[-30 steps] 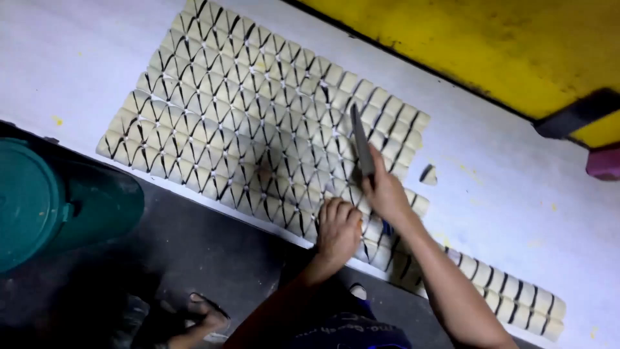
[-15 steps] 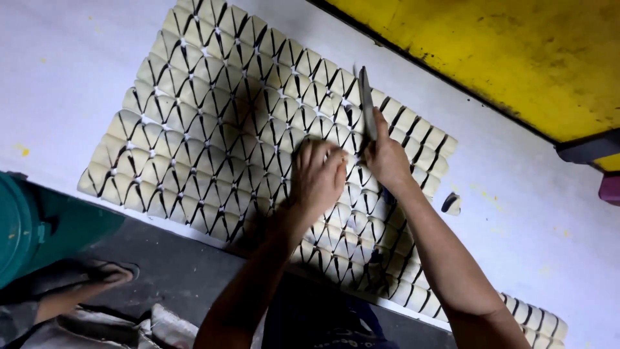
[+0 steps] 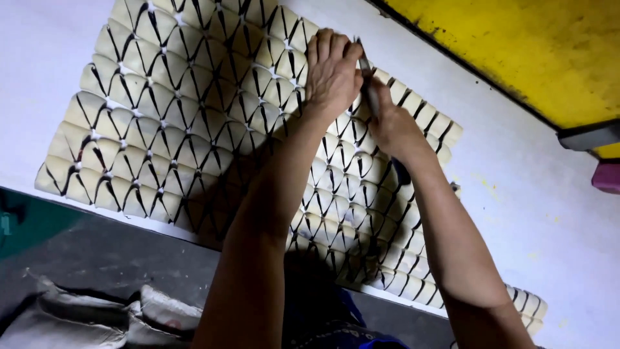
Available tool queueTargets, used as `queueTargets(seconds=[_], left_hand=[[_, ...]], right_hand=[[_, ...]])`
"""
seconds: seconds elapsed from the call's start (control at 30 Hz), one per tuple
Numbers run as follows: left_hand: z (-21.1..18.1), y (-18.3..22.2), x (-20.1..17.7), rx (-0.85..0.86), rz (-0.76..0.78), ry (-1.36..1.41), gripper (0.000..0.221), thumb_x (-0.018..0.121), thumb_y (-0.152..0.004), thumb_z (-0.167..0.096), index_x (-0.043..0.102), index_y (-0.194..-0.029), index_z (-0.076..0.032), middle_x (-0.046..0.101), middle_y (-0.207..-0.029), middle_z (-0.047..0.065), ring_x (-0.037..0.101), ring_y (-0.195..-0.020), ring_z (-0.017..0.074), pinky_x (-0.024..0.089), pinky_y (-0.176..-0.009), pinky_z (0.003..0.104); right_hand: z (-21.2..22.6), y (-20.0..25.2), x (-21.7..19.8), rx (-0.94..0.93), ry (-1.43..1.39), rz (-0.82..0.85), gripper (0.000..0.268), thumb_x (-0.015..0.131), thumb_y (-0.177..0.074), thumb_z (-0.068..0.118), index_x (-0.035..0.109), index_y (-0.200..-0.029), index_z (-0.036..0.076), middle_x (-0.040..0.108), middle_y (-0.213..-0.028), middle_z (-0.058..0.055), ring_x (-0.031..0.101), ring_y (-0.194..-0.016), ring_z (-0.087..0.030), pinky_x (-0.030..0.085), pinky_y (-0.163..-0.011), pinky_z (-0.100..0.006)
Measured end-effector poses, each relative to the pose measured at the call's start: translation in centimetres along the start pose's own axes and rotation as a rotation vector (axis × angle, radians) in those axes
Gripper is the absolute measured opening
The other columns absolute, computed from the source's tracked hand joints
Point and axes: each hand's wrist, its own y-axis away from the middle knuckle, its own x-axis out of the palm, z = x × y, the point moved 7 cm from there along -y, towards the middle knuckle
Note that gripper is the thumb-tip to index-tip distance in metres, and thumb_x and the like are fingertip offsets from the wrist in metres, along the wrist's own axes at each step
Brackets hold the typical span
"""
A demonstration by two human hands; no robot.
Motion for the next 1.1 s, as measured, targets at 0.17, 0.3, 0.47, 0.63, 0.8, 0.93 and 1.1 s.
queueTargets(seconds=[0.17, 0.3, 0.47, 0.63, 0.8, 0.93, 1.1], left_hand=[[0.0, 0.8, -0.8, -0.002, -0.033, 0.059, 0.039, 0.073, -0.085, -0.027, 0.063, -0.121, -0.015, 0.055, -0.131, 0.012, 0.034, -0.138, 0.0402, 0.020, -0.120, 0.058], [-3.1, 4.9, -2.5, 0.073, -0.082, 0.075, 0.020, 0.068, -0.090, -0.026, 0.068, -0.108, -0.017, 0.060, -0.126, 0.012, 0.044, -0.132, 0.0388, 0.022, -0.119, 0.063], [-3.5, 5.9, -0.3, 0.046, 0.097, 0.050, 0.034, 0.066, -0.088, -0.031, 0.063, -0.119, -0.018, 0.058, -0.130, 0.012, 0.040, -0.137, 0.0398, 0.017, -0.120, 0.061], [-4.3, 7.3, -0.8, 0.057, 0.051, 0.082, 0.037, 0.072, -0.085, -0.027, 0.064, -0.119, -0.014, 0.058, -0.127, 0.013, 0.038, -0.138, 0.0410, 0.019, -0.120, 0.060], [-6.9, 11.8, -1.0, 0.090, 0.045, 0.163, 0.029, 0.071, -0.085, -0.020, 0.059, -0.111, -0.015, 0.052, -0.123, 0.011, 0.032, -0.140, 0.0411, 0.014, -0.120, 0.064], [-6.3, 10.9, 0.2, 0.066, 0.012, 0.165, 0.026, 0.069, -0.085, -0.022, 0.058, -0.107, -0.013, 0.050, -0.122, 0.011, 0.030, -0.140, 0.0426, 0.014, -0.118, 0.064], [-7.7, 12.9, -2.5, 0.077, -0.099, 0.216, 0.021, 0.069, -0.087, -0.014, 0.059, -0.105, -0.010, 0.049, -0.117, 0.014, 0.030, -0.138, 0.0468, 0.014, -0.116, 0.068]], right_hand=[[1.4, 5.1, 0.1, 0.271, -0.001, 0.173, 0.072, 0.042, -0.101, 0.008, 0.009, -0.162, 0.027, 0.055, -0.134, -0.032, 0.066, -0.094, -0.041, 0.055, -0.078, -0.045], [-0.4, 2.5, 1.8, 0.013, -0.070, 0.018, 0.070, 0.047, -0.097, -0.004, 0.012, -0.155, 0.015, 0.054, -0.135, -0.032, 0.069, -0.081, -0.043, 0.060, -0.071, -0.046], [-0.3, 6.3, 1.7, 0.114, -0.028, 0.065, 0.059, 0.049, -0.107, 0.014, 0.014, -0.155, 0.017, 0.067, -0.102, -0.030, 0.066, -0.067, -0.039, 0.059, -0.061, -0.041], [-3.1, 7.9, 4.1, 0.234, -0.003, 0.153, 0.078, 0.041, -0.097, 0.003, 0.006, -0.163, 0.024, 0.060, -0.083, -0.020, 0.053, -0.064, -0.033, 0.044, -0.060, -0.042], [-2.8, 5.8, 4.9, -0.019, 0.005, -0.033, 0.073, 0.051, -0.099, 0.008, 0.010, -0.158, 0.019, 0.062, -0.118, -0.041, 0.062, -0.109, -0.059, 0.049, -0.094, -0.066], [-2.1, 12.3, 4.2, 0.084, 0.037, 0.062, 0.078, 0.050, -0.094, 0.003, 0.014, -0.161, 0.020, 0.063, -0.119, -0.038, 0.063, -0.111, -0.056, 0.050, -0.096, -0.063], [-4.4, 12.6, 6.8, 0.130, 0.056, 0.091, 0.075, 0.047, -0.098, 0.007, 0.010, -0.160, 0.024, 0.065, -0.115, -0.036, 0.064, -0.109, -0.056, 0.051, -0.093, -0.062]])
